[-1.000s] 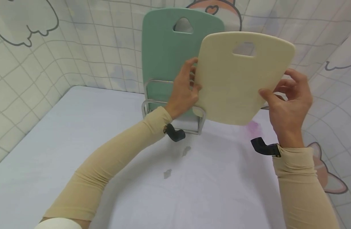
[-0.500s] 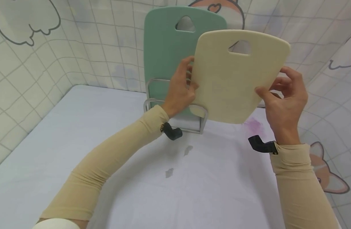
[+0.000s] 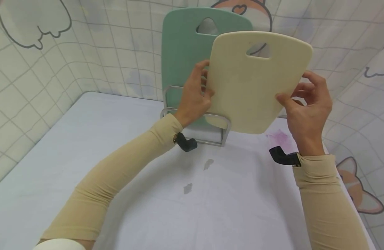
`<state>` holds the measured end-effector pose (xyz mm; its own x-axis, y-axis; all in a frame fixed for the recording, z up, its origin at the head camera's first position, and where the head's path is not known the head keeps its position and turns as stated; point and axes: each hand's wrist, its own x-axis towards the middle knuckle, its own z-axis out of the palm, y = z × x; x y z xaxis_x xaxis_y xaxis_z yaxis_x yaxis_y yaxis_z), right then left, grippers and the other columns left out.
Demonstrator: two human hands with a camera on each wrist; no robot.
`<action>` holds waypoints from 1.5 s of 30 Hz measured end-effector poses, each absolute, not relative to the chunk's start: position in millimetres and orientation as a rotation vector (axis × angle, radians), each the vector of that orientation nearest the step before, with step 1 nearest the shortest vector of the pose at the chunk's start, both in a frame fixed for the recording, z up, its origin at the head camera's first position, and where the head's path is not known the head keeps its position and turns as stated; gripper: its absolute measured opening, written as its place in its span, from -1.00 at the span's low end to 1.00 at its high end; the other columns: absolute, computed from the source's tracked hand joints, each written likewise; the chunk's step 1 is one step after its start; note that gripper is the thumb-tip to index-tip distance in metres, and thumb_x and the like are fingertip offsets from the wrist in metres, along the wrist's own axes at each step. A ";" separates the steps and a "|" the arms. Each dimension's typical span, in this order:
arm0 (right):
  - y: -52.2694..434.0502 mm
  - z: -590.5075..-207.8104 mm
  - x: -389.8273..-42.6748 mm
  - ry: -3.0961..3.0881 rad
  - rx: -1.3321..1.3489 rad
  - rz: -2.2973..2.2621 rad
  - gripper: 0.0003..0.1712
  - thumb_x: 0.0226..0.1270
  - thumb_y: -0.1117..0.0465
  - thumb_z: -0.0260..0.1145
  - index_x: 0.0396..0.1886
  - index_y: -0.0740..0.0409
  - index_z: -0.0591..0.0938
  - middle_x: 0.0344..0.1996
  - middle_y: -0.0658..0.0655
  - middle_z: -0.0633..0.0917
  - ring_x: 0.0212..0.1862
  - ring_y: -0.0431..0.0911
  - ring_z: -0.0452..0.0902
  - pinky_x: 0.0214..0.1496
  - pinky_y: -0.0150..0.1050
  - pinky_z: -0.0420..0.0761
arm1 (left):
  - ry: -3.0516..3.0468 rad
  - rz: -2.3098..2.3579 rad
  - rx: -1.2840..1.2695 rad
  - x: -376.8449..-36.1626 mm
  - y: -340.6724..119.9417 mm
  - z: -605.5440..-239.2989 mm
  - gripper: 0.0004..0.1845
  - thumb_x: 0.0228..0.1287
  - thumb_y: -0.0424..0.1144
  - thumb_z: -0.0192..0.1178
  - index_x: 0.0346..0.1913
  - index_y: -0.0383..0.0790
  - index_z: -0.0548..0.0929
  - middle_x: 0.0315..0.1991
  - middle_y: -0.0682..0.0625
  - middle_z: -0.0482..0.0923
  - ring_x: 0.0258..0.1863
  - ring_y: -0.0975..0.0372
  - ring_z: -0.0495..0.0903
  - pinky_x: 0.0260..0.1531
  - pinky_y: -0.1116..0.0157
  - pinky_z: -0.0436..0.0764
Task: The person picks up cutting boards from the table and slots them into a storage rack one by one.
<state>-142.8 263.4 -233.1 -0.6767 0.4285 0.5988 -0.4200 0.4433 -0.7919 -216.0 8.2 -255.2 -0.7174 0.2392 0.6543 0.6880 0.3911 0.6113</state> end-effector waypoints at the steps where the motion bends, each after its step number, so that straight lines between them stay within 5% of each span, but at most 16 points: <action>1: 262.7 -232.7 -142.7 -1.897 -0.012 1.329 -0.34 0.10 0.49 0.50 0.21 -0.03 0.68 -0.29 -0.16 0.72 -0.27 -0.25 0.67 -0.07 -0.31 0.58 | -2.190 -1.281 -0.795 -215.8 7.5 -254.9 -0.27 0.19 -0.63 0.10 0.44 -0.24 0.25 0.13 -0.25 0.50 0.07 0.05 0.58 0.00 0.38 0.57; 16: 251.3 -233.3 -149.3 -1.807 0.079 1.462 -0.37 0.04 0.56 0.49 0.15 0.09 0.69 -0.34 -0.08 0.75 -0.31 -0.20 0.67 -0.07 -0.30 0.59 | -2.185 -1.296 -0.783 -215.1 -4.6 -252.8 -0.26 0.19 -0.65 0.08 0.46 -0.26 0.24 0.12 -0.27 0.49 0.05 0.03 0.55 -0.01 0.27 0.59; 25: 245.8 -233.4 -150.5 -1.912 0.027 1.337 -0.36 0.13 0.45 0.52 0.22 -0.05 0.67 -0.26 -0.17 0.75 -0.25 -0.25 0.69 -0.01 -0.35 0.64 | -2.191 -1.280 -0.783 -215.6 -12.7 -252.6 -0.27 0.19 -0.64 0.06 0.45 -0.25 0.24 0.11 -0.25 0.49 0.05 0.03 0.54 -0.05 0.28 0.59; 32: 233.9 -230.2 -152.0 -1.800 0.116 1.512 -0.38 0.03 0.56 0.50 0.13 0.10 0.70 -0.36 -0.07 0.75 -0.32 -0.19 0.67 -0.07 -0.32 0.59 | -2.183 -1.284 -0.765 -217.8 -20.3 -252.6 -0.27 0.20 -0.66 0.06 0.45 -0.26 0.24 0.09 -0.28 0.49 -0.05 0.01 0.53 -0.09 0.24 0.57; 45: 221.8 -234.3 -159.1 -1.936 0.064 1.388 -0.37 0.14 0.45 0.50 0.21 -0.08 0.66 -0.29 -0.19 0.71 -0.21 -0.23 0.66 0.05 -0.29 0.56 | -2.228 -1.247 -0.718 -217.8 -36.2 -254.4 -0.28 0.25 -0.63 0.11 0.46 -0.23 0.24 0.11 -0.26 0.51 -0.05 0.02 0.58 -0.10 0.20 0.63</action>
<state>-159.1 221.8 -234.3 -0.7242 0.3632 0.5862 -0.4385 0.4135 -0.7980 -217.8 -36.2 -254.4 -0.7445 0.2069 0.6347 0.6492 0.4460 0.6161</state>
